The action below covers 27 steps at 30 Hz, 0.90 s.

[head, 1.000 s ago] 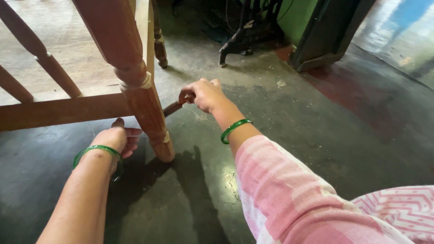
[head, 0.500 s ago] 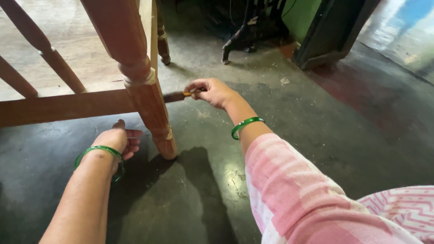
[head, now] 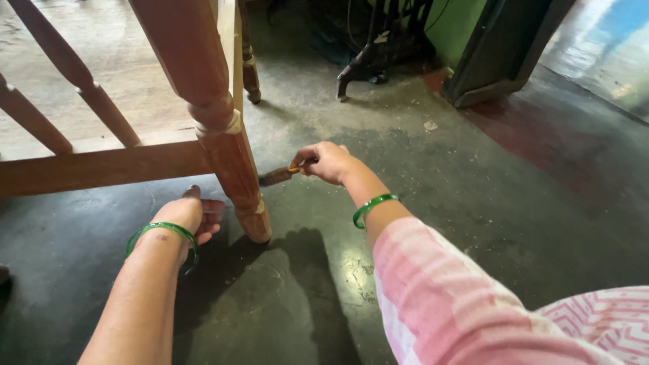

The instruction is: The person sands a wooden chair with a small sanding block. They work on the front leg, then move to the armrest and back spindles, rubbing the surfaces to smooth them.

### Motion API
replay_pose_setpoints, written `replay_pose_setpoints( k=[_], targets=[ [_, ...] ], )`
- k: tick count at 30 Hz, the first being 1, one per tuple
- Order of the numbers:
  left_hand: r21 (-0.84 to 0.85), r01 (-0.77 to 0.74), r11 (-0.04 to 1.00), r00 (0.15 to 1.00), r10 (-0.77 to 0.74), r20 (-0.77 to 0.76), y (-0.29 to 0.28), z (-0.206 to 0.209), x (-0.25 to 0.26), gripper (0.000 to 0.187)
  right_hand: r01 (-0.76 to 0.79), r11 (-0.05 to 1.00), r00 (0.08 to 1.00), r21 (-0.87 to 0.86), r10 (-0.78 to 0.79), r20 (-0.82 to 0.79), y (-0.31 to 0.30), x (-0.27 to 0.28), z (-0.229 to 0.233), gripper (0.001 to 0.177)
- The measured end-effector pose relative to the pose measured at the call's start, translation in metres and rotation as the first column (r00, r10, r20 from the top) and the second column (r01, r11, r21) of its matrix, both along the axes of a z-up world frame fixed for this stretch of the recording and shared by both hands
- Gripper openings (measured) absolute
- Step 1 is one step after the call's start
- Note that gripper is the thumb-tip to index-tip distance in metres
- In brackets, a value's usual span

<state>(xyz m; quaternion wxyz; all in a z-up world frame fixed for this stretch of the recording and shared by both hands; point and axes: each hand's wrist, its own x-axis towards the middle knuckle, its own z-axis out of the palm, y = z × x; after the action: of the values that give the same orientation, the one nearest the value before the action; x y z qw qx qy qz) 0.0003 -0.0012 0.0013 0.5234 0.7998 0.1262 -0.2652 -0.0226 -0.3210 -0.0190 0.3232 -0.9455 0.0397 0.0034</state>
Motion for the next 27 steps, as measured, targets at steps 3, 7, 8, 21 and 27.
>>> replay_pose_setpoints(
  k=[3, 7, 8, 21, 27],
  targets=[
    [-0.012, 0.01, 1.0, 1.0, -0.01, -0.001, -0.001, 0.002, -0.001, 0.063, -0.094, 0.89, 0.989, 0.447, 0.033, 0.142, 0.002, -0.006, -0.008, 0.026],
    [0.001, 0.037, 0.999, 0.999, -0.037, 0.0, -0.004, 0.003, -0.005, 0.062, -0.054, 0.986, 0.995, 0.155, 0.041, 0.086, 0.005, -0.006, 0.001, 0.028],
    [0.006, 0.034, 0.999, 0.999, -0.034, 0.006, -0.003, 0.003, -0.007, 0.062, 0.0, 0.999, 0.998, 0.044, -0.003, 0.068, 0.011, -0.009, 0.001, 0.027],
    [-0.007, 0.047, 0.999, 0.999, -0.047, 0.023, -0.008, -0.004, 0.0, 0.064, 0.174, 0.973, 0.983, -0.151, -0.162, 0.084, 0.014, -0.051, 0.013, 0.022],
    [-0.042, 0.044, 0.998, 0.999, -0.044, 0.01, -0.013, -0.01, 0.0, 0.064, -0.089, 0.986, 0.993, -0.141, 0.099, 0.06, 0.063, -0.076, 0.009, 0.025]
  ],
)
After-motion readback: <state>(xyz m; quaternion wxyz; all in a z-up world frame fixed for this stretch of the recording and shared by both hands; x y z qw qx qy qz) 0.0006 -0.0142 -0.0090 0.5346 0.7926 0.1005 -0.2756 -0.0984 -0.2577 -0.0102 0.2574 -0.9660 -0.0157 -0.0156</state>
